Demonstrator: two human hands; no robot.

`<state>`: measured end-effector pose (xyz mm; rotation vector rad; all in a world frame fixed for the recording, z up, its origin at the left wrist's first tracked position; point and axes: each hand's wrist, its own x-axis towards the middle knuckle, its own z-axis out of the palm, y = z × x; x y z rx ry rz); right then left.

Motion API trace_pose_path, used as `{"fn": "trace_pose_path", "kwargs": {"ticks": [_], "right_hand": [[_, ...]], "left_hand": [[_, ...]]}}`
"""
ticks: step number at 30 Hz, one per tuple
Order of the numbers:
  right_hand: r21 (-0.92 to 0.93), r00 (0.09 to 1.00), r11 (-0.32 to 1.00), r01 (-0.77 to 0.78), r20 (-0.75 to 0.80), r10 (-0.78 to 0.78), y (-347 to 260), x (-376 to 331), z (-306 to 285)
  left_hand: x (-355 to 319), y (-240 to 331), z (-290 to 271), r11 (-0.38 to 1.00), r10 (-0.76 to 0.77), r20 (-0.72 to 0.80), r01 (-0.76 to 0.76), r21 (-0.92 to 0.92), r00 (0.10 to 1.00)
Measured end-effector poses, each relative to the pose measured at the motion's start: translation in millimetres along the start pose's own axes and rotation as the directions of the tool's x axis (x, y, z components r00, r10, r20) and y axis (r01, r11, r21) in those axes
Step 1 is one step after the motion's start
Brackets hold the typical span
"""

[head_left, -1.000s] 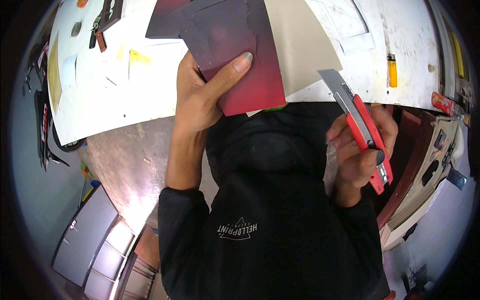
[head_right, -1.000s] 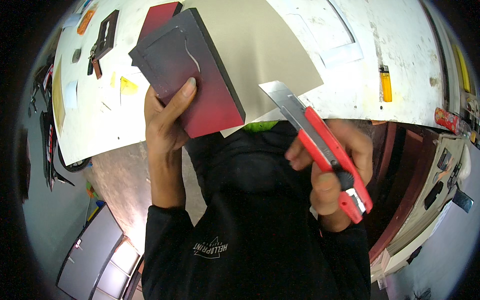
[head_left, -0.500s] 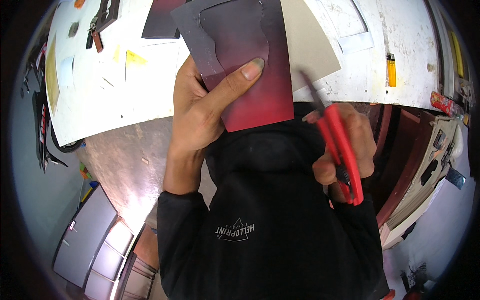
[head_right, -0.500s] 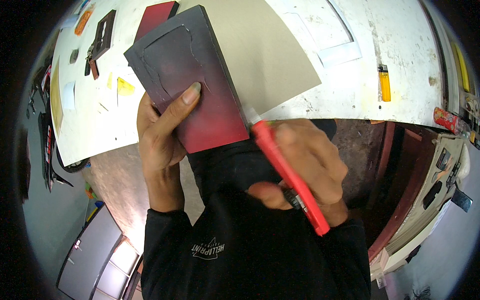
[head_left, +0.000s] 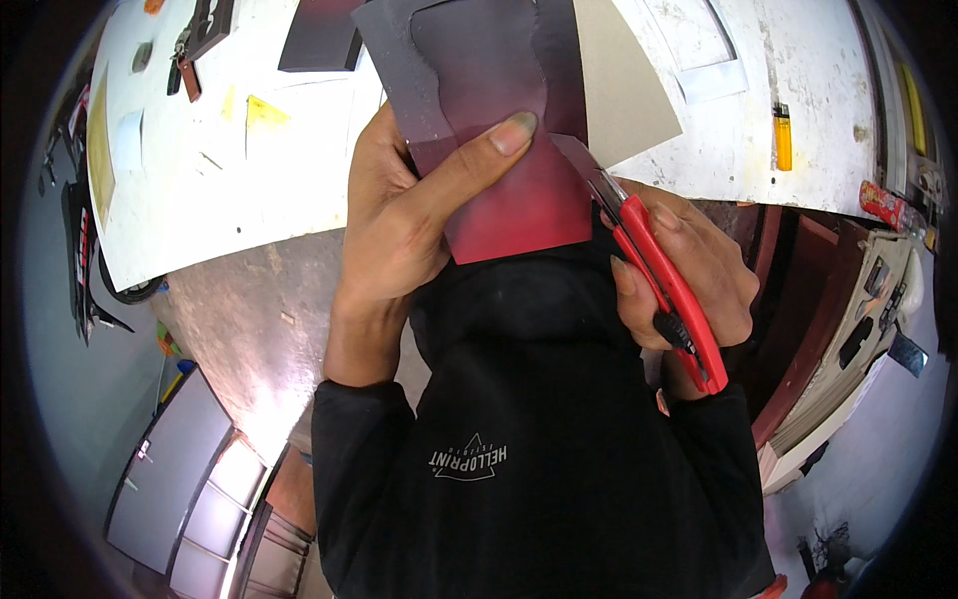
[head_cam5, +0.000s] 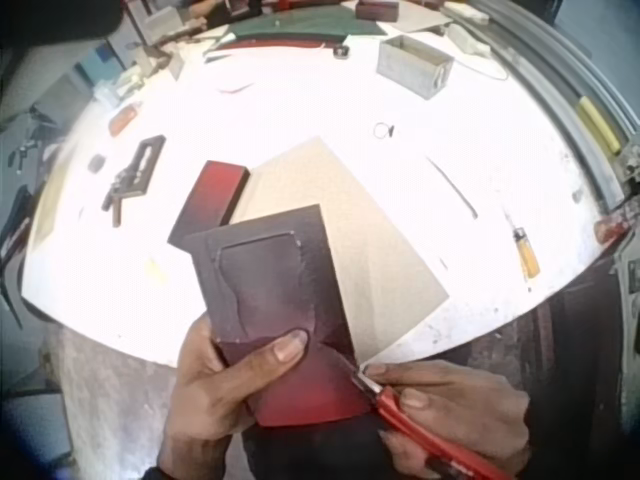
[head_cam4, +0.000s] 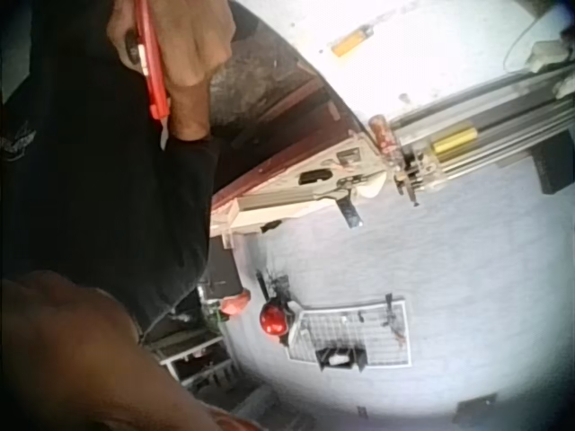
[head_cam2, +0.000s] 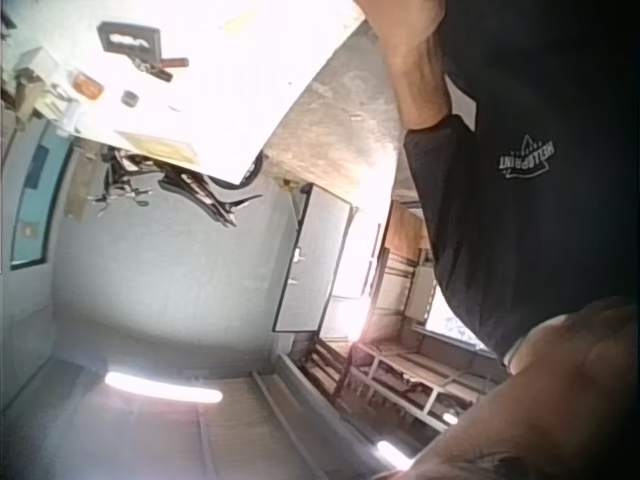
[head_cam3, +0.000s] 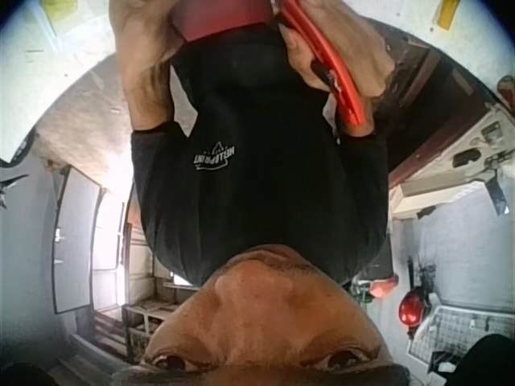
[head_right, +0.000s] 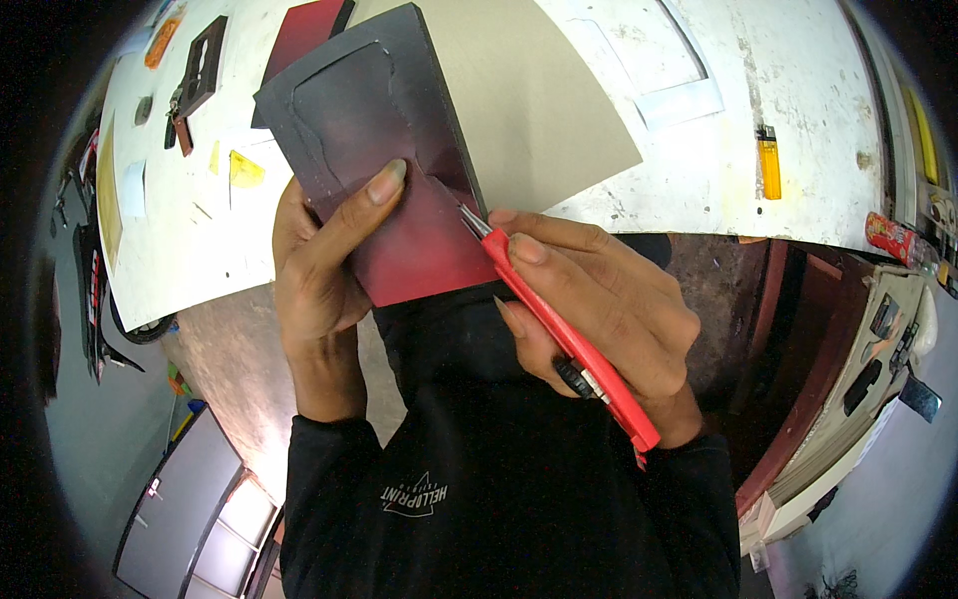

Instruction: The person uses a red utility knife to cut a gradient-colored paper sheet along a pre-drawn outline. They repeatedly rotate the paper and trim edges to refine the shape, then remove the cut-out piece and set it aside on the table.

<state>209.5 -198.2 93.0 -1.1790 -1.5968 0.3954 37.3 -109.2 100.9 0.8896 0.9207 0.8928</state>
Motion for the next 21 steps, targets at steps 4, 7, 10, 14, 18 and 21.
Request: {"fn": "trace_pose_path", "kwargs": {"ticks": [4,7,10,14,18,21], "right_hand": [[-0.011,1.0,1.0,-0.02,0.01,0.02,-1,-1,0],[-0.014,1.0,1.0,0.002,0.02,-0.002,1,0,-2],[-0.032,0.998,0.999,0.02,0.058,-0.018,2,2,-5],[-0.041,0.997,0.999,0.009,0.082,-0.006,4,3,-8],[-0.069,0.995,0.998,-0.003,0.096,0.01,2,5,-10],[-0.068,0.995,0.997,-0.019,0.099,0.025,2,5,-11]], "left_hand": [[1,-2,-1,1.0,-0.005,-0.002,0.005,0.03,1.0],[1,-2,-1,0.999,0.004,0.002,-0.004,0.052,1.0],[1,-2,-2,0.996,0.014,0.0,-0.014,0.091,1.0],[3,-2,-1,0.992,0.025,0.014,-0.026,0.127,1.0],[3,-4,-3,0.982,0.057,0.044,-0.064,0.178,0.997],[2,-5,-4,0.975,0.057,0.048,-0.065,0.21,0.997]]}}
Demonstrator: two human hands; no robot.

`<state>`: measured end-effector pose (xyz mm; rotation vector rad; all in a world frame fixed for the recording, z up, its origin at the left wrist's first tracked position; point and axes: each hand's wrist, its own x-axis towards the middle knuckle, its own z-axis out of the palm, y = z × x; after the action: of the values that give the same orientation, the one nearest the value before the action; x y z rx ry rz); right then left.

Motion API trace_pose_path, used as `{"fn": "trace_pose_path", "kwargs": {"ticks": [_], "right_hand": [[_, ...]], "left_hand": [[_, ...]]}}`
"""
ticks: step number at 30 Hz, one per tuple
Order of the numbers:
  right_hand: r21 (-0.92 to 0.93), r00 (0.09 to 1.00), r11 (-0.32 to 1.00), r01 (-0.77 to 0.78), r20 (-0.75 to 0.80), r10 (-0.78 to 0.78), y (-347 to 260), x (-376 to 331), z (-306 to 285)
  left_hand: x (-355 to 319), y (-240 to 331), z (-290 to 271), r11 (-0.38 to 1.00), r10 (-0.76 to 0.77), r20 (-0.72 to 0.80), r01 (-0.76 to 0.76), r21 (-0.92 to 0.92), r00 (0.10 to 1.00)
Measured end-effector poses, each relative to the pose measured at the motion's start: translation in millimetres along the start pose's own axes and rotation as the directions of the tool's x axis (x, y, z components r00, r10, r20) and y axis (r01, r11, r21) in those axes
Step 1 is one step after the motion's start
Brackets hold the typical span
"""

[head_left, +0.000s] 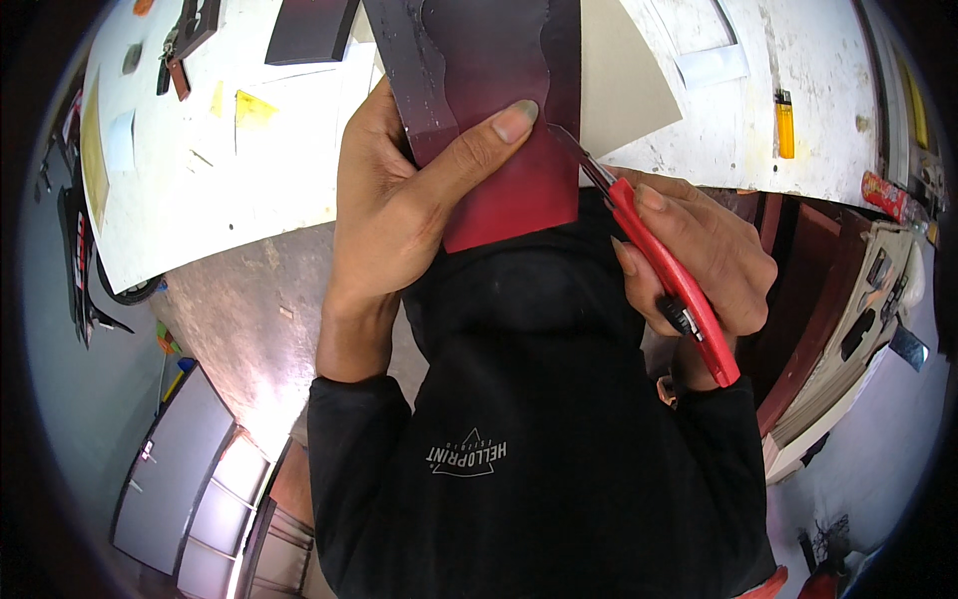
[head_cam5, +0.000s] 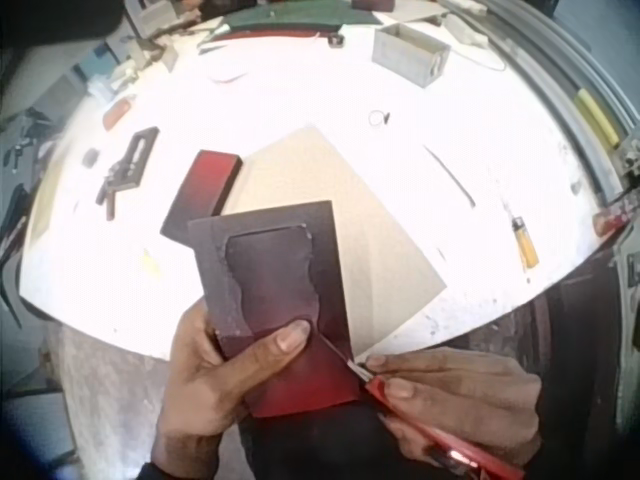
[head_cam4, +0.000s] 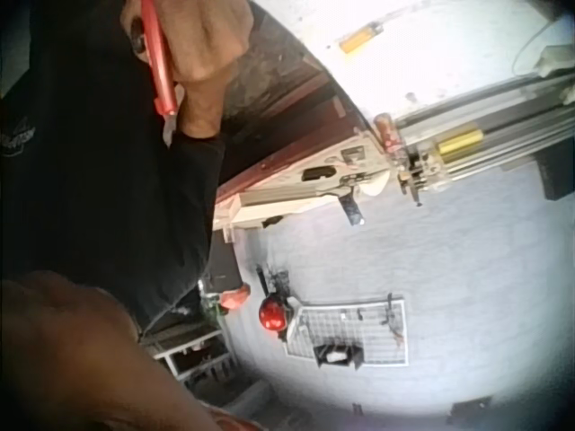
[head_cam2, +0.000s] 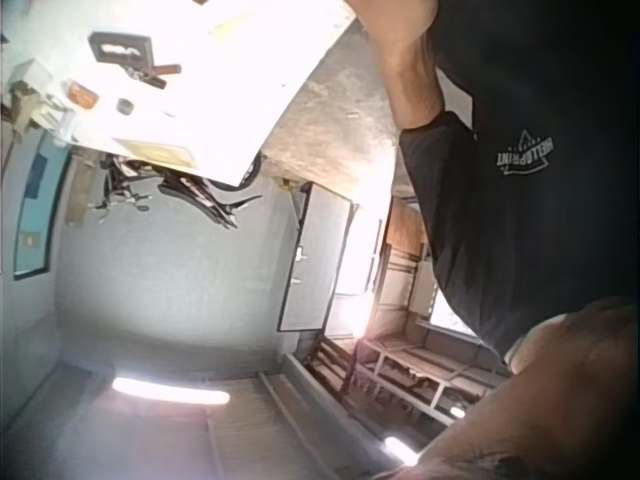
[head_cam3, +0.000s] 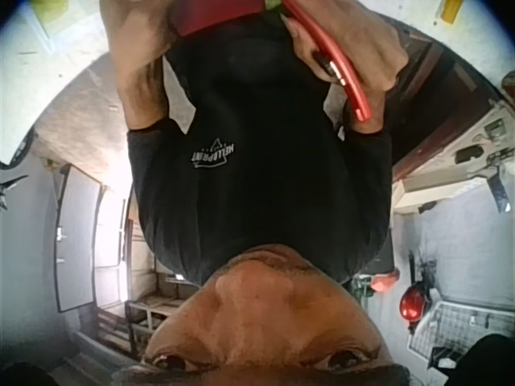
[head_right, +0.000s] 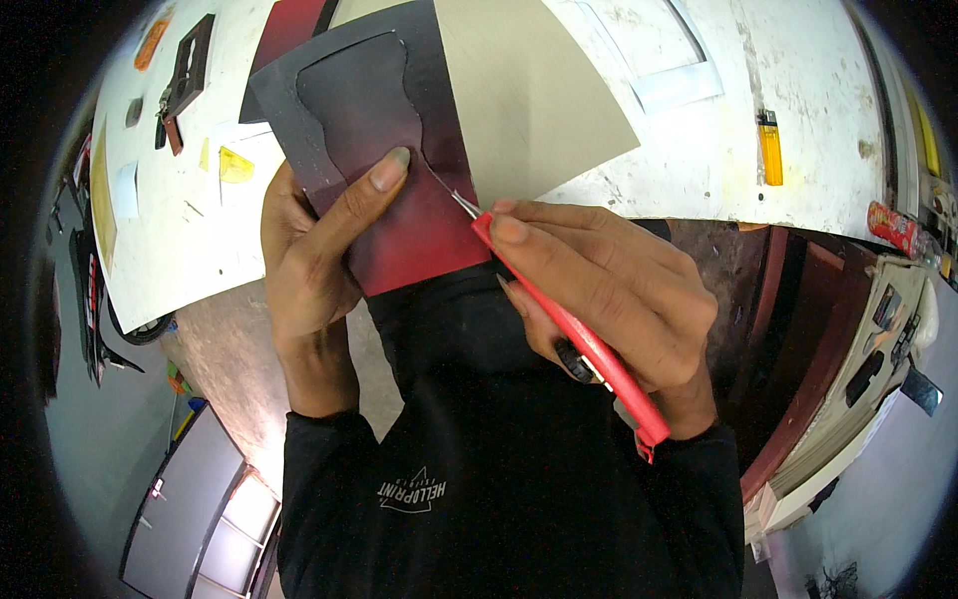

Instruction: The person uses a red utility knife to cut a gradient-colored paper sheet along a pre-drawn outline. They repeatedly rotate the paper and trim edges to refine the shape, then remove the cut-out piece and set it aside on the table.

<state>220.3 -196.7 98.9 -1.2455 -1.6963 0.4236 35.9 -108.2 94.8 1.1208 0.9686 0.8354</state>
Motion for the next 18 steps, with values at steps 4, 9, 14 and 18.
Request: {"fn": "trace_pose_path", "kwargs": {"ticks": [4,9,14,18], "right_hand": [[0.003,1.0,1.0,-0.005,-0.001,0.005,1,-3,0],[-0.013,1.0,1.0,0.013,-0.013,-0.013,3,-5,-1],[-0.066,1.0,0.998,-0.002,-0.009,0.002,6,-11,-4],[-0.016,1.0,1.0,0.01,-0.014,-0.011,3,-7,-5]], "left_hand": [[1,-2,1,1.0,0.016,-0.004,-0.016,0.007,1.0],[1,-5,2,0.999,0.038,0.001,-0.038,-0.004,0.999],[1,-6,4,0.998,0.031,0.012,-0.032,0.057,0.999],[0,-6,3,0.997,0.038,0.021,-0.04,0.059,0.999]]}}
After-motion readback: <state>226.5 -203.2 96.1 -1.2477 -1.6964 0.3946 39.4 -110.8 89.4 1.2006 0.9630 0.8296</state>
